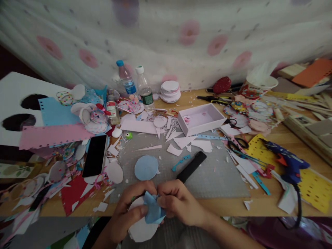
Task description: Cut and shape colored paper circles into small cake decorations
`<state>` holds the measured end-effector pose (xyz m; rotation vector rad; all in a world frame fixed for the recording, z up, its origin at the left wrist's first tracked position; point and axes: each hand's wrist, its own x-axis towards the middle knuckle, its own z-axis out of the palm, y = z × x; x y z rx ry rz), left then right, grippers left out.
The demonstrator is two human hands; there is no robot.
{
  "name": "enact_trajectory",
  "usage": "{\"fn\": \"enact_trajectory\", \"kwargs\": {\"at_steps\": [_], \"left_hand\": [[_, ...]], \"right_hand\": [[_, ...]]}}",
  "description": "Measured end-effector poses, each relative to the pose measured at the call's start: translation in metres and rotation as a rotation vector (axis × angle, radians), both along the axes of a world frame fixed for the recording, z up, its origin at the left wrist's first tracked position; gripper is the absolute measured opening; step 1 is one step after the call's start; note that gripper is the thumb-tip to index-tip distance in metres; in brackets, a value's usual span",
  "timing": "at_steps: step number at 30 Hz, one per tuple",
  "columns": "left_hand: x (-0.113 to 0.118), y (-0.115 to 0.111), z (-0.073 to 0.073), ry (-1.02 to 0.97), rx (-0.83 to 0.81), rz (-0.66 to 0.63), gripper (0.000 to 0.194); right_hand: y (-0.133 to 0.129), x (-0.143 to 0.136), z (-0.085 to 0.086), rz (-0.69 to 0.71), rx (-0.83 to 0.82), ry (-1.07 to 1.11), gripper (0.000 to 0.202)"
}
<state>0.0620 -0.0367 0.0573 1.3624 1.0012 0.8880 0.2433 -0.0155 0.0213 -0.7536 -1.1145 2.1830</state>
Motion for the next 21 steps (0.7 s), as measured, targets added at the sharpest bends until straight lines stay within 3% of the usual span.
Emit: {"fn": "enact_trajectory", "kwargs": {"at_steps": [3, 5, 10, 14, 19, 21], "left_hand": [[-0.002, 0.001, -0.007, -0.017, -0.062, -0.006, 0.024], [-0.003, 0.002, -0.008, 0.002, -0.104, -0.004, 0.022], [0.002, 0.009, 0.008, 0.296, -0.094, 0.034, 0.031], [0.002, 0.016, 0.022, 0.425, -0.038, -0.068, 0.032], [-0.004, 0.022, 0.019, 0.516, 0.095, -0.117, 0.007], [-0.003, 0.022, 0.017, 0.508, 0.112, -0.102, 0.007]], "right_hand": [[0.002, 0.0, 0.003, 0.025, 0.049, -0.013, 0.044], [0.006, 0.001, 0.012, 0.038, 0.182, -0.092, 0.043], [0.015, 0.0, 0.034, -0.081, 0.559, -0.557, 0.034], [0.016, -0.004, 0.037, -0.065, 0.584, -0.657, 0.034], [0.022, -0.002, 0.037, 0.047, 0.595, -0.604, 0.036], [0.022, -0.002, 0.037, 0.11, 0.644, -0.621, 0.034]]}}
